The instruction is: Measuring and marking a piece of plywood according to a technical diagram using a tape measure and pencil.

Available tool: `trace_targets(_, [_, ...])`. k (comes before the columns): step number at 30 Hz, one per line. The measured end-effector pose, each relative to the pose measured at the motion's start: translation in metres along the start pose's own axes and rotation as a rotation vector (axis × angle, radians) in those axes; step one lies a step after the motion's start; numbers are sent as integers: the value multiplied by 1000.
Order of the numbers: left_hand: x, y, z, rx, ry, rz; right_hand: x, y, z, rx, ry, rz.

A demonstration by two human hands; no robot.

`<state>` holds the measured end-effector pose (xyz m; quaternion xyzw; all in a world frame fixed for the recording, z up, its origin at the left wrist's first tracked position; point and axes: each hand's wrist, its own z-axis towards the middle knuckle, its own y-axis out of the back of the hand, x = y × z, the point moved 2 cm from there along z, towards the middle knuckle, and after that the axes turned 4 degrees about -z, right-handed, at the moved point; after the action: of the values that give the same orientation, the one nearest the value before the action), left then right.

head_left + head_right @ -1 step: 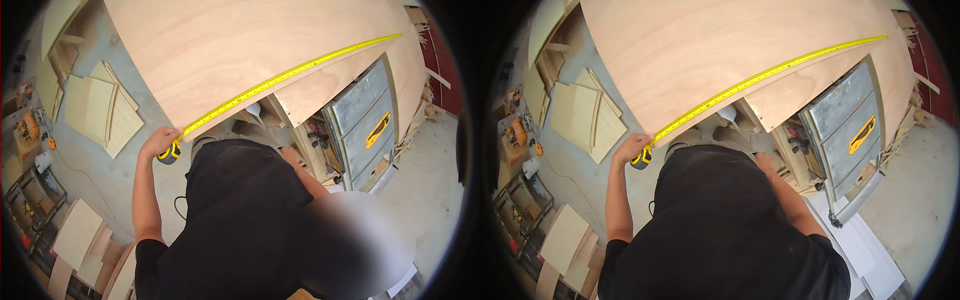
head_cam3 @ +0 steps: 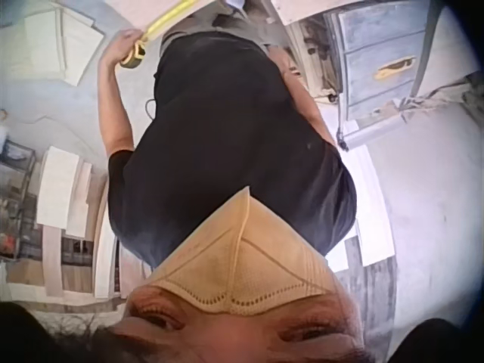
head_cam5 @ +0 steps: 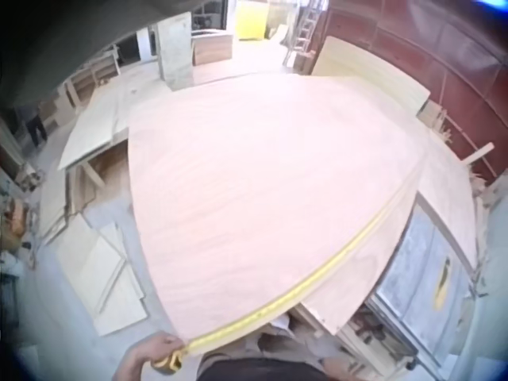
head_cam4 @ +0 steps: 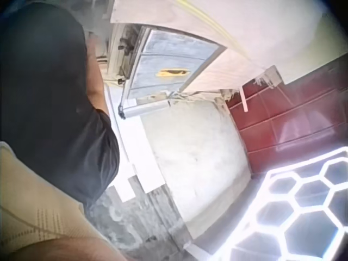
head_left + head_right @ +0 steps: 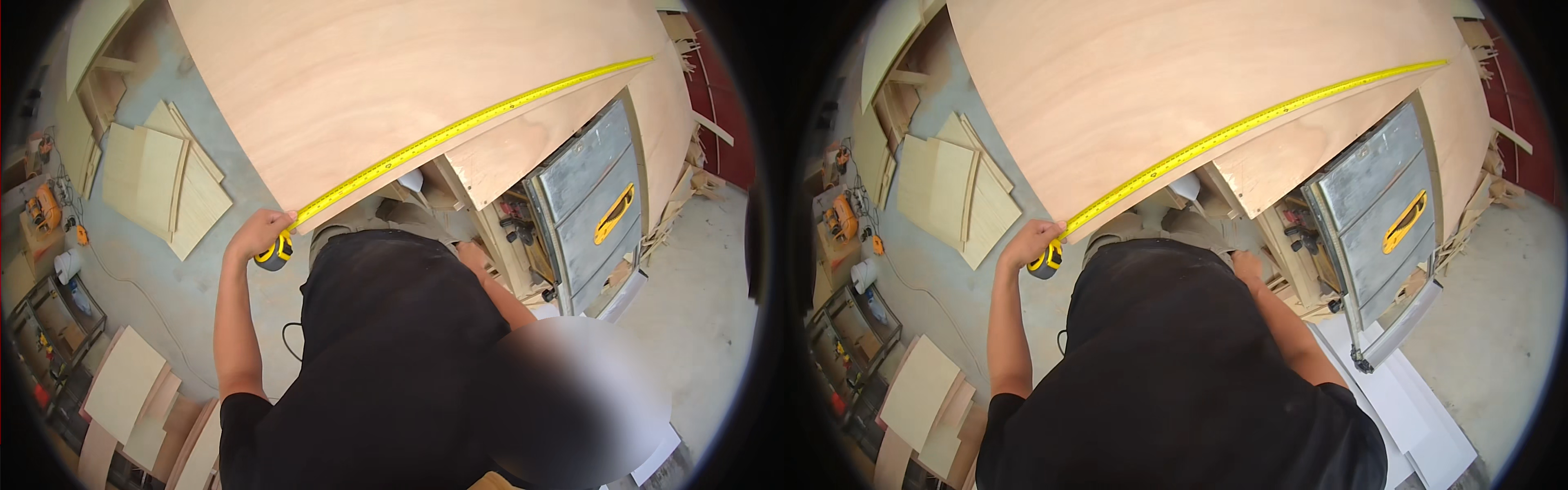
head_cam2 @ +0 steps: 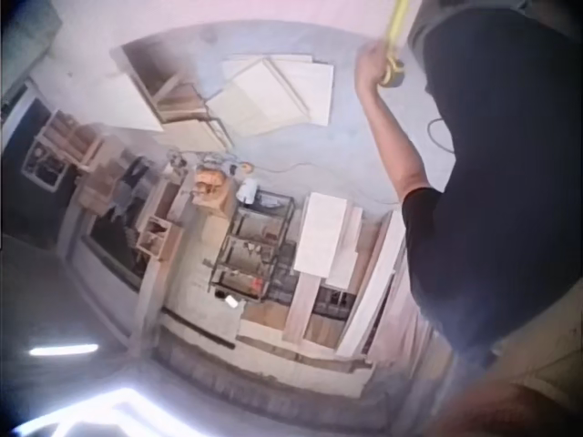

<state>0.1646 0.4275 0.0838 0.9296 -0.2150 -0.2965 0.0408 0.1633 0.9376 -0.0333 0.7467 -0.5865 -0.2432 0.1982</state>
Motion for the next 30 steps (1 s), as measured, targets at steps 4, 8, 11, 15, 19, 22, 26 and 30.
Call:
trace_targets(4, [-7, 2, -7, -4, 0, -33, 3, 12, -25, -385, 212, -16])
trace_targets(8, [5, 0, 1, -12, -9, -54, -5, 54, -67, -589, 449, 308])
trace_targets(11, [6, 0, 5, 8, 12, -23, -2, 95, -89, -776, 497, 606])
trace_targets(15, [-1, -1, 4, 13, 2, -48, -8, 105, -66, -721, 321, 1156])
trace_targets(19, [5, 0, 5, 18, 26, -45, 10, 158, -60, -491, 307, 1767])
trace_targets(22, [2, 0, 3, 24, 8, -46, 9, 165, -58, 47, 502, 1838])
trace_targets(26, [-8, 1, -2, 22, 11, -33, -21, 173, -64, 246, 605, 1773])
trace_targets(30, [-6, 1, -4, 5, 0, -40, -51, 189, -81, 661, 669, 1329])
